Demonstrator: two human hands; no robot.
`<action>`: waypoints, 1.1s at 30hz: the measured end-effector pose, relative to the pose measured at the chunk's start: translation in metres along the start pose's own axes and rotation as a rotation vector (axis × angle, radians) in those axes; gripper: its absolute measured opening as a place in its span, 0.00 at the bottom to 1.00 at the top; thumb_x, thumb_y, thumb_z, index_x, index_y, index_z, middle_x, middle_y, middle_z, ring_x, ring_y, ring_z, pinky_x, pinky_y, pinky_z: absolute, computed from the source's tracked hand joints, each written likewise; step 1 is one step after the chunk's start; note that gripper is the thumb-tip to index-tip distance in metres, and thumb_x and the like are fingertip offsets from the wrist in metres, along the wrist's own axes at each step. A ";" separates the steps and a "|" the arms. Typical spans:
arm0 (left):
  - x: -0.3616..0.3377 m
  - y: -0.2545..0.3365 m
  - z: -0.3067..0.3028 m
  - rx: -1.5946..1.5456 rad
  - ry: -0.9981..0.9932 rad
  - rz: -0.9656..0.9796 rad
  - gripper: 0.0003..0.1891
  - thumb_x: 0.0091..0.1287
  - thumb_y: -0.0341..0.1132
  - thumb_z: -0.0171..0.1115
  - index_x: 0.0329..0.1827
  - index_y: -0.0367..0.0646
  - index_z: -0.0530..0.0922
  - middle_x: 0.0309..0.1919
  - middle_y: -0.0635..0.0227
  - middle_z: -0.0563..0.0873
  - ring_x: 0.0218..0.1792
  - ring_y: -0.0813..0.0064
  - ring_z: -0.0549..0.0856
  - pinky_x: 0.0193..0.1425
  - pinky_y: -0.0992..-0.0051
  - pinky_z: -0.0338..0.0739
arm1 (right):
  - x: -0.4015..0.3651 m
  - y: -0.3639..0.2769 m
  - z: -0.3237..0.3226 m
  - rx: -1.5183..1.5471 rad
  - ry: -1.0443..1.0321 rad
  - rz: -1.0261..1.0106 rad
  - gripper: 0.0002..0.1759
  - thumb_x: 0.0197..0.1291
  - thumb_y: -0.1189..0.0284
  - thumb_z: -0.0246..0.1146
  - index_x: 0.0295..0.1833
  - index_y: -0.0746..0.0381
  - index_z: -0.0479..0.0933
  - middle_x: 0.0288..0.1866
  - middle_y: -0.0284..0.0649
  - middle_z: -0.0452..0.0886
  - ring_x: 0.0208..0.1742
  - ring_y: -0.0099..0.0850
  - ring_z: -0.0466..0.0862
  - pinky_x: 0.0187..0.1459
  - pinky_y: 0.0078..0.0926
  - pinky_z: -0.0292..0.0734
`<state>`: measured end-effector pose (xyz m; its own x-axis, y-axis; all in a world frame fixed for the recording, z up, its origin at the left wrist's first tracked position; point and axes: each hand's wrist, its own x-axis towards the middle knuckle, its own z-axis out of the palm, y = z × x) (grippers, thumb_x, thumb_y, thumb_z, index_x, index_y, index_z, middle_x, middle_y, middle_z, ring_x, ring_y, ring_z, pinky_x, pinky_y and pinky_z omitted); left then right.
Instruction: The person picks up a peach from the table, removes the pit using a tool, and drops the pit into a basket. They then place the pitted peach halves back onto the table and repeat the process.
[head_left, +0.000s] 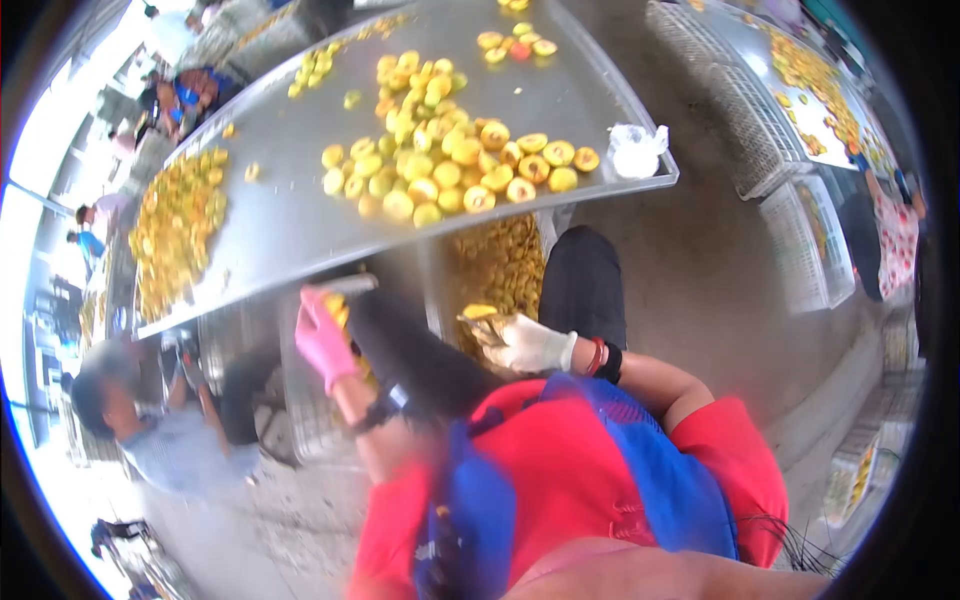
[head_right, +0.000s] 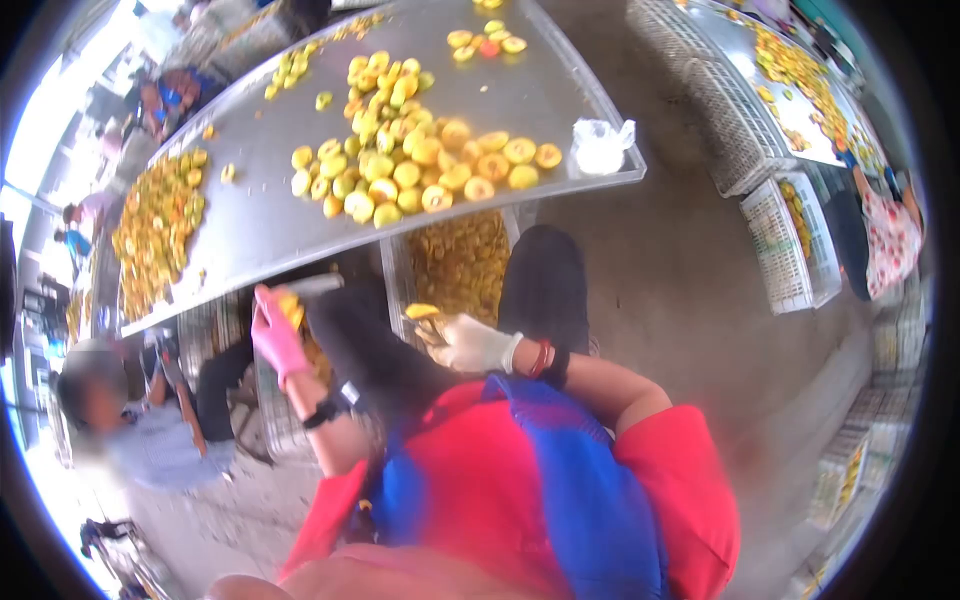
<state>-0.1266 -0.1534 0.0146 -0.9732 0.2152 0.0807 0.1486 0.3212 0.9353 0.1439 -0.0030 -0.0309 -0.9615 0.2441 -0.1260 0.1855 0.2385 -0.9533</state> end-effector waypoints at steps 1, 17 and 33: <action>0.010 -0.002 -0.013 0.401 0.069 0.023 0.32 0.74 0.61 0.56 0.56 0.36 0.83 0.45 0.60 0.89 0.38 0.63 0.89 0.40 0.72 0.85 | -0.003 -0.014 -0.008 0.112 0.004 0.187 0.30 0.66 0.71 0.60 0.73 0.61 0.67 0.46 0.41 0.84 0.48 0.31 0.83 0.52 0.29 0.78; 0.147 -0.052 0.203 0.979 -0.672 0.517 0.38 0.60 0.41 0.70 0.76 0.55 0.66 0.76 0.55 0.67 0.75 0.53 0.69 0.73 0.53 0.70 | 0.005 0.018 -0.017 0.190 0.181 0.311 0.17 0.65 0.67 0.65 0.53 0.65 0.72 0.36 0.35 0.77 0.32 0.26 0.78 0.34 0.27 0.75; 0.136 -0.069 0.185 -0.011 -0.521 -0.051 0.32 0.65 0.47 0.72 0.66 0.37 0.75 0.53 0.59 0.85 0.46 0.67 0.86 0.41 0.71 0.81 | 0.007 0.012 -0.021 0.092 0.199 0.298 0.20 0.65 0.61 0.65 0.53 0.63 0.72 0.26 0.37 0.76 0.17 0.25 0.74 0.18 0.27 0.67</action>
<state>-0.2369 0.0245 -0.1026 -0.7624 0.6307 -0.1446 0.0986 0.3341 0.9374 0.1440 0.0216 -0.0375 -0.8078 0.4706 -0.3549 0.4240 0.0456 -0.9045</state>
